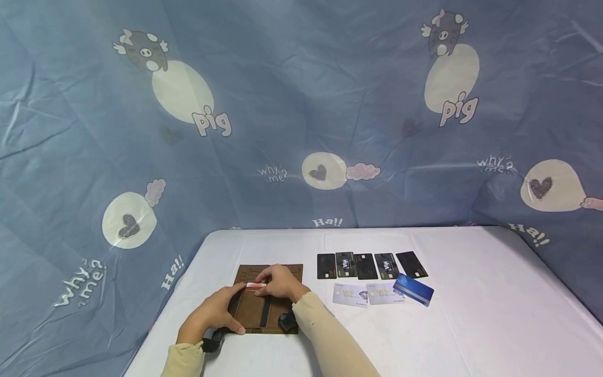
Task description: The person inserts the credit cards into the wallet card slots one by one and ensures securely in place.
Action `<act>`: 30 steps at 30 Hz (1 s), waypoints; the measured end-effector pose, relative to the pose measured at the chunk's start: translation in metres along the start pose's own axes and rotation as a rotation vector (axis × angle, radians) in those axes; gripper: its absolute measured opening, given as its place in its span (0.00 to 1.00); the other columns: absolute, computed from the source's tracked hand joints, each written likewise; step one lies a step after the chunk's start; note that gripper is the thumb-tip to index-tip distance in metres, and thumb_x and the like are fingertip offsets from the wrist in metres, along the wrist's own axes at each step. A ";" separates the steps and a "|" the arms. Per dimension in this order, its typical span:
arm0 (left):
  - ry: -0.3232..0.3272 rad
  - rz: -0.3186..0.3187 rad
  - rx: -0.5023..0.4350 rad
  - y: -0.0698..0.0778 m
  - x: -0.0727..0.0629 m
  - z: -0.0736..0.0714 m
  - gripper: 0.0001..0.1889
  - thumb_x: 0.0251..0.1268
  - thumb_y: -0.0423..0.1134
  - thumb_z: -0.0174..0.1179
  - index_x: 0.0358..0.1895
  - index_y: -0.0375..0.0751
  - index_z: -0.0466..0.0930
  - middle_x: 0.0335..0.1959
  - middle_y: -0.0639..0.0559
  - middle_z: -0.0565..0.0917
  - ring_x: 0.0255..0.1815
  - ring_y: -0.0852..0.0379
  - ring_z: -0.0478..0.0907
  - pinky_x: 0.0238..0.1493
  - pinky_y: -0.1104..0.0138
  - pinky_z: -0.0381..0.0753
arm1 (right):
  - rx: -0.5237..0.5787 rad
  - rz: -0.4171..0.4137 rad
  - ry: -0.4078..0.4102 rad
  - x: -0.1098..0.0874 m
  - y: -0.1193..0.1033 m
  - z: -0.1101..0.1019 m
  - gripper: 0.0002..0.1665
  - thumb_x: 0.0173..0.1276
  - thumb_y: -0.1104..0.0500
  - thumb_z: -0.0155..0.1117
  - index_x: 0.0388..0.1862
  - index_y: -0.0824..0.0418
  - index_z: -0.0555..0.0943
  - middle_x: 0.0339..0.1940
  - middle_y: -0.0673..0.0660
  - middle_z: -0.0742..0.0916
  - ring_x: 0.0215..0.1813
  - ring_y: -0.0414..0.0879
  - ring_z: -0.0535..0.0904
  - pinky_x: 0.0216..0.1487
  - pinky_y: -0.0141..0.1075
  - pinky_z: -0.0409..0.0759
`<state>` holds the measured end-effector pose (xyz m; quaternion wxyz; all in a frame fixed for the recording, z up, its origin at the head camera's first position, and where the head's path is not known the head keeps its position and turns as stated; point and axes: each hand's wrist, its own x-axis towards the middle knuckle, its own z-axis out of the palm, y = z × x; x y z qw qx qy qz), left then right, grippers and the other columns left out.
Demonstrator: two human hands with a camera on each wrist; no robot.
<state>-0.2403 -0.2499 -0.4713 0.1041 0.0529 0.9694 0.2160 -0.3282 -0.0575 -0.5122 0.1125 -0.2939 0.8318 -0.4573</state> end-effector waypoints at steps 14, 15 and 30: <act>0.009 0.017 -0.001 -0.001 -0.001 0.002 0.59 0.23 0.44 0.87 0.71 0.39 0.67 0.61 0.37 0.79 0.63 0.36 0.74 0.57 0.32 0.70 | 0.006 0.021 -0.007 0.000 -0.003 0.001 0.13 0.55 0.62 0.78 0.40 0.59 0.89 0.37 0.50 0.88 0.35 0.37 0.75 0.37 0.30 0.76; 0.011 0.018 -0.002 -0.001 0.000 0.002 0.59 0.23 0.44 0.87 0.71 0.39 0.67 0.60 0.37 0.79 0.62 0.36 0.74 0.57 0.32 0.70 | 0.010 0.022 -0.007 0.000 -0.002 0.001 0.12 0.55 0.62 0.78 0.40 0.59 0.88 0.36 0.50 0.87 0.35 0.37 0.75 0.37 0.30 0.76; 0.024 0.023 -0.011 -0.001 -0.001 0.002 0.59 0.22 0.44 0.87 0.70 0.38 0.68 0.62 0.37 0.78 0.65 0.36 0.73 0.59 0.31 0.67 | -0.071 0.024 -0.070 0.001 -0.011 -0.004 0.13 0.56 0.61 0.78 0.39 0.60 0.86 0.31 0.48 0.85 0.30 0.35 0.74 0.34 0.29 0.75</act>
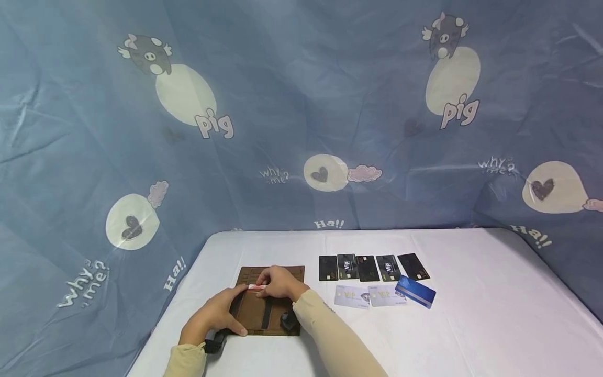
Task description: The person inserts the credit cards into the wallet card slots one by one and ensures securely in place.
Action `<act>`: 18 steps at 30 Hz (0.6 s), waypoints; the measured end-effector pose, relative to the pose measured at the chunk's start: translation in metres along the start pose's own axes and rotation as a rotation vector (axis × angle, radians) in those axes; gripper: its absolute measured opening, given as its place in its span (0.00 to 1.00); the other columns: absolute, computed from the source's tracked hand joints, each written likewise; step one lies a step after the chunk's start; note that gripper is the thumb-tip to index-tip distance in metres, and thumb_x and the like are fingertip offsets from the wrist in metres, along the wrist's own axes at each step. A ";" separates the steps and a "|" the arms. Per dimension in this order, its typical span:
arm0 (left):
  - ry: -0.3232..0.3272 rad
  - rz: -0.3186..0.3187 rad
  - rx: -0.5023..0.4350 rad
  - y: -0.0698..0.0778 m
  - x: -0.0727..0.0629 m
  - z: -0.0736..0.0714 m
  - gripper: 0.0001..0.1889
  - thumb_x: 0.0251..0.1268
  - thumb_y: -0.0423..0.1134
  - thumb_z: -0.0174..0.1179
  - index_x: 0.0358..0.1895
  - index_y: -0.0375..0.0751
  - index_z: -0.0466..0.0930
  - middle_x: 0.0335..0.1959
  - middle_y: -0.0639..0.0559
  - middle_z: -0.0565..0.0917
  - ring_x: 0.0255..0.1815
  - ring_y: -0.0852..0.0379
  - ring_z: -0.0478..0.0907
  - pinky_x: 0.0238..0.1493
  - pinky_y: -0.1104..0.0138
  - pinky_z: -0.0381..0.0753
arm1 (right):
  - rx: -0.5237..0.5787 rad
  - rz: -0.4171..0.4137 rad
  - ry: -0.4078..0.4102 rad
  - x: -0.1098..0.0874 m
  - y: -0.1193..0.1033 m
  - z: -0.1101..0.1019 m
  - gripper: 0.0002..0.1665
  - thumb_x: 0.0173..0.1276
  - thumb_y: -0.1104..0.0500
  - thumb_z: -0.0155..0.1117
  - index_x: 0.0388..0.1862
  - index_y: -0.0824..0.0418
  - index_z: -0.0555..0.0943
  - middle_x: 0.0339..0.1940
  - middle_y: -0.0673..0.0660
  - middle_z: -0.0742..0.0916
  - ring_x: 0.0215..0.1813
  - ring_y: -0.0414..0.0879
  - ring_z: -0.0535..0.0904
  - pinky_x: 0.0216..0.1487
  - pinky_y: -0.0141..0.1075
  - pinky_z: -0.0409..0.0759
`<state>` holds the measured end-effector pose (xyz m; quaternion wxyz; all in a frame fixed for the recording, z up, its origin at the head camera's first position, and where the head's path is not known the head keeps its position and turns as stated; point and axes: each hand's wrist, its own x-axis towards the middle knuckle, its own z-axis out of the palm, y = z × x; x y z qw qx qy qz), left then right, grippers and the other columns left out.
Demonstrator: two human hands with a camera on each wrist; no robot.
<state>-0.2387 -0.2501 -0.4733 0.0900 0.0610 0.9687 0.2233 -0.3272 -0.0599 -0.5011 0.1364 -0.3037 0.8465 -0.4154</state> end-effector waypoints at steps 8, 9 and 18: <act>-0.017 0.017 -0.050 0.003 0.002 0.009 0.58 0.22 0.44 0.87 0.70 0.41 0.69 0.64 0.38 0.77 0.66 0.35 0.72 0.60 0.31 0.66 | -0.132 -0.056 -0.051 -0.014 -0.007 -0.017 0.22 0.55 0.60 0.78 0.49 0.60 0.83 0.46 0.53 0.86 0.44 0.44 0.82 0.47 0.34 0.81; -0.019 0.016 -0.054 0.003 0.003 0.010 0.58 0.22 0.44 0.87 0.70 0.41 0.69 0.64 0.38 0.77 0.66 0.35 0.71 0.60 0.31 0.65 | -0.128 -0.061 -0.048 -0.018 -0.006 -0.022 0.23 0.56 0.60 0.78 0.50 0.60 0.83 0.48 0.54 0.85 0.47 0.46 0.82 0.48 0.35 0.81; -0.010 -0.023 -0.024 0.000 0.000 0.000 0.59 0.22 0.43 0.87 0.71 0.40 0.68 0.64 0.36 0.76 0.65 0.34 0.72 0.61 0.30 0.65 | 0.003 -0.089 -0.067 -0.046 -0.003 -0.058 0.24 0.57 0.62 0.77 0.52 0.67 0.81 0.51 0.61 0.86 0.47 0.52 0.82 0.47 0.35 0.80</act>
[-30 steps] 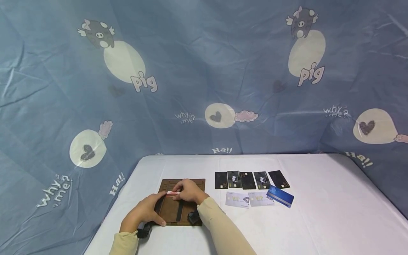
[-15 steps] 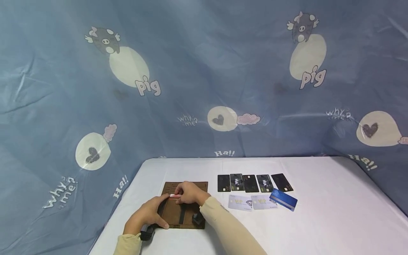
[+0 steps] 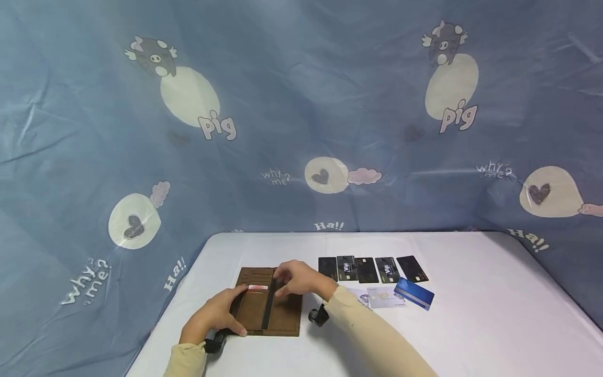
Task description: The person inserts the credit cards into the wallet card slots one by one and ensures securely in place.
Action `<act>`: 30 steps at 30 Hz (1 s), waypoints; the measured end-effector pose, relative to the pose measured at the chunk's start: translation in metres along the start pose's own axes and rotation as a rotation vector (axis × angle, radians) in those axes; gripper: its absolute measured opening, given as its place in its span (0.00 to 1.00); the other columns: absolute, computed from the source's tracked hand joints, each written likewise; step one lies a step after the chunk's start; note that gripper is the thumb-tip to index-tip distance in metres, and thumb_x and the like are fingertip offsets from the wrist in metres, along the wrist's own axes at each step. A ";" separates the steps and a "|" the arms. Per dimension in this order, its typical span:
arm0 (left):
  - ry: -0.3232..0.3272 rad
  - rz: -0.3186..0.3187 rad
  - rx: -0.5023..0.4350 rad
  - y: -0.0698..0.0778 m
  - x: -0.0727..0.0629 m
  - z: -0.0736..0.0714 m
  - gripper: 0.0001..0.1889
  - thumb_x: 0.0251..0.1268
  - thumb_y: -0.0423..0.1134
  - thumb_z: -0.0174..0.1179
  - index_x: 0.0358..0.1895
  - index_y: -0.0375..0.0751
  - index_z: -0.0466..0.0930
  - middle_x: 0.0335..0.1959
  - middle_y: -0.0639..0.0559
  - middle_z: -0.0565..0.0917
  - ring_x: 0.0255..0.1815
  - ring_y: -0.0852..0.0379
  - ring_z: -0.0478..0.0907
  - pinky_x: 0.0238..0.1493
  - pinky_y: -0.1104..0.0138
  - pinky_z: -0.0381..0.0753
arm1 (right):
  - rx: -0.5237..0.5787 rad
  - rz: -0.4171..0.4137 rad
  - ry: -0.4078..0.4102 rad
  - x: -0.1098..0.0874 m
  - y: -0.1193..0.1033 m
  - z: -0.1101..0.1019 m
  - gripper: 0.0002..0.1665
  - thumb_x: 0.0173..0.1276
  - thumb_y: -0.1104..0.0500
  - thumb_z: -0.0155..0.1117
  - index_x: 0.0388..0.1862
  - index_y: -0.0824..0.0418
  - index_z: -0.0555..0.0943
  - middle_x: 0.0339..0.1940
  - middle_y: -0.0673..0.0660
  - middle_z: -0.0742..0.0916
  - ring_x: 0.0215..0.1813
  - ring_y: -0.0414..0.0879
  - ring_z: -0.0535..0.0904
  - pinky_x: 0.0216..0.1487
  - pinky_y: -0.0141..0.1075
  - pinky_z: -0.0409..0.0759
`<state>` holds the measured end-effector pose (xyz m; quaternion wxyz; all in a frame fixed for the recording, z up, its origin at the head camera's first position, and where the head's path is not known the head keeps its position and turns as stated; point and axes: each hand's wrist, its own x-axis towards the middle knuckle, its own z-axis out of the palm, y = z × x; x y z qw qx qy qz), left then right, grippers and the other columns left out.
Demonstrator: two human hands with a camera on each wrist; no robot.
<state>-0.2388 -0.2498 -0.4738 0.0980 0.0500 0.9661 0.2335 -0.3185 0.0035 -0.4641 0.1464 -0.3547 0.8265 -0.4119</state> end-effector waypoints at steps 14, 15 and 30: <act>-0.027 -0.008 -0.004 -0.001 -0.003 0.004 0.59 0.23 0.43 0.87 0.71 0.41 0.67 0.65 0.34 0.75 0.65 0.32 0.71 0.60 0.32 0.66 | 0.026 0.056 0.037 -0.067 0.036 -0.063 0.21 0.56 0.64 0.76 0.48 0.70 0.81 0.46 0.68 0.84 0.45 0.57 0.82 0.44 0.30 0.80; -0.029 -0.008 -0.008 -0.001 -0.004 0.003 0.59 0.23 0.43 0.87 0.72 0.41 0.67 0.65 0.34 0.75 0.65 0.32 0.71 0.60 0.32 0.67 | 0.023 0.053 0.044 -0.071 0.038 -0.068 0.22 0.56 0.64 0.76 0.48 0.71 0.81 0.46 0.68 0.84 0.46 0.58 0.82 0.44 0.30 0.80; -0.015 -0.002 0.002 -0.003 0.000 -0.002 0.59 0.23 0.44 0.87 0.71 0.41 0.67 0.65 0.34 0.74 0.66 0.32 0.70 0.62 0.31 0.63 | 0.037 0.212 0.205 -0.130 0.075 -0.120 0.27 0.58 0.60 0.76 0.53 0.72 0.79 0.48 0.68 0.84 0.45 0.49 0.81 0.43 0.31 0.81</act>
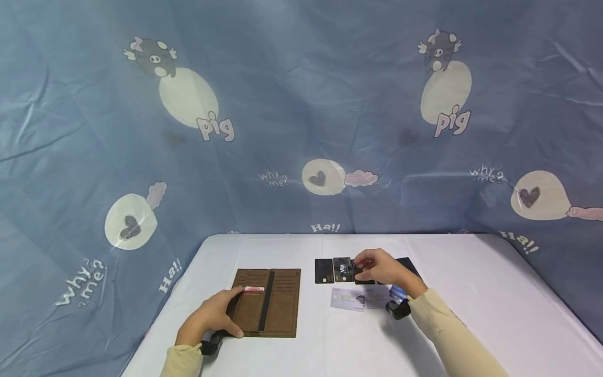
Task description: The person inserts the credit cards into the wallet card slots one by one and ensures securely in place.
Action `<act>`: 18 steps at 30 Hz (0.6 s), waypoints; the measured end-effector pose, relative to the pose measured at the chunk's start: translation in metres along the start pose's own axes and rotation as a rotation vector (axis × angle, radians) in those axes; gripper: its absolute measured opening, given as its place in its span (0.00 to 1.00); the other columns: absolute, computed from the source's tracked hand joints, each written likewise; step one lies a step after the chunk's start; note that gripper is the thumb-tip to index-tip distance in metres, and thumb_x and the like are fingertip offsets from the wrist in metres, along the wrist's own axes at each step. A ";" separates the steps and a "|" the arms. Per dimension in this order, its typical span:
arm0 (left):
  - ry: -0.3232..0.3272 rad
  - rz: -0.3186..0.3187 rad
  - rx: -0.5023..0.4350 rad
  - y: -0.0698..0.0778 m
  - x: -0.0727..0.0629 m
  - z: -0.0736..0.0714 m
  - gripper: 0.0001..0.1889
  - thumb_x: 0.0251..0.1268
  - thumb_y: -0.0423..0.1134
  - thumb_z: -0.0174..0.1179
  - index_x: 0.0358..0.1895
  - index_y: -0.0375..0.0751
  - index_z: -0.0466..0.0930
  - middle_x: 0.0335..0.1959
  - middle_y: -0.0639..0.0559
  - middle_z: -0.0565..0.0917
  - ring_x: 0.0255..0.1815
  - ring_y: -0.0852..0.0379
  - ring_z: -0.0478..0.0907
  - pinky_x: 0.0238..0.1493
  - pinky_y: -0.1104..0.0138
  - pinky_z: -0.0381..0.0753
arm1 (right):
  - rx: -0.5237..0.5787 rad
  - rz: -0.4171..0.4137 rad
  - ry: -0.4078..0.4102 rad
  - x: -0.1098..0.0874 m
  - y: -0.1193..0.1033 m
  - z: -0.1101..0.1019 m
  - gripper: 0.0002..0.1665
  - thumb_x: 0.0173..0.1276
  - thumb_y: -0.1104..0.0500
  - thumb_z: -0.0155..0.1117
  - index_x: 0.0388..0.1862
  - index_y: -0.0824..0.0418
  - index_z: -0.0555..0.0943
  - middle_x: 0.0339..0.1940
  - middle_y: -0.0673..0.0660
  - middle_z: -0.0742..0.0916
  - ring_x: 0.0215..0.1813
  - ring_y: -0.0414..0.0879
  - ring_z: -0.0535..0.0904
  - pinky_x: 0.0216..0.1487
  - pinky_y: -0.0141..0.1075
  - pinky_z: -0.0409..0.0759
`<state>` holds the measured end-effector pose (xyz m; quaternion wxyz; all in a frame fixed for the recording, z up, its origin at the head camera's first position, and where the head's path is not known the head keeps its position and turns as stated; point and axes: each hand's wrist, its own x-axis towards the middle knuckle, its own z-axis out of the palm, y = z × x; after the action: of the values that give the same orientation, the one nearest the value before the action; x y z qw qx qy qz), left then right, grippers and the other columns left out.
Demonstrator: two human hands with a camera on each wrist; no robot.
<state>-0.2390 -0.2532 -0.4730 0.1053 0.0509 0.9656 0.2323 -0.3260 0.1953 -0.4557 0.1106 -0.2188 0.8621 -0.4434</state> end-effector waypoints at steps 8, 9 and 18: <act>-0.018 -0.013 -0.013 0.000 -0.001 0.002 0.59 0.25 0.44 0.87 0.72 0.42 0.66 0.66 0.34 0.74 0.66 0.32 0.70 0.63 0.31 0.63 | 0.054 0.052 0.076 -0.028 0.019 -0.020 0.26 0.60 0.64 0.73 0.54 0.75 0.77 0.46 0.69 0.84 0.41 0.41 0.79 0.40 0.30 0.82; -0.017 -0.009 -0.009 -0.001 -0.001 0.002 0.59 0.25 0.44 0.87 0.72 0.42 0.66 0.65 0.34 0.74 0.66 0.32 0.70 0.63 0.31 0.63 | 0.059 0.058 0.080 -0.032 0.022 -0.022 0.26 0.60 0.64 0.73 0.55 0.75 0.77 0.47 0.69 0.84 0.41 0.41 0.80 0.40 0.30 0.82; -0.013 -0.003 -0.007 0.000 0.001 0.002 0.61 0.23 0.45 0.87 0.73 0.41 0.65 0.66 0.34 0.74 0.67 0.32 0.70 0.62 0.32 0.65 | -0.003 0.121 0.094 -0.057 0.044 -0.036 0.30 0.59 0.61 0.75 0.56 0.74 0.76 0.48 0.66 0.84 0.44 0.46 0.80 0.41 0.30 0.81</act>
<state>-0.2398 -0.2524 -0.4749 0.1122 0.0504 0.9641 0.2352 -0.3018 0.2711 -0.4706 0.0962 -0.1450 0.8786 -0.4446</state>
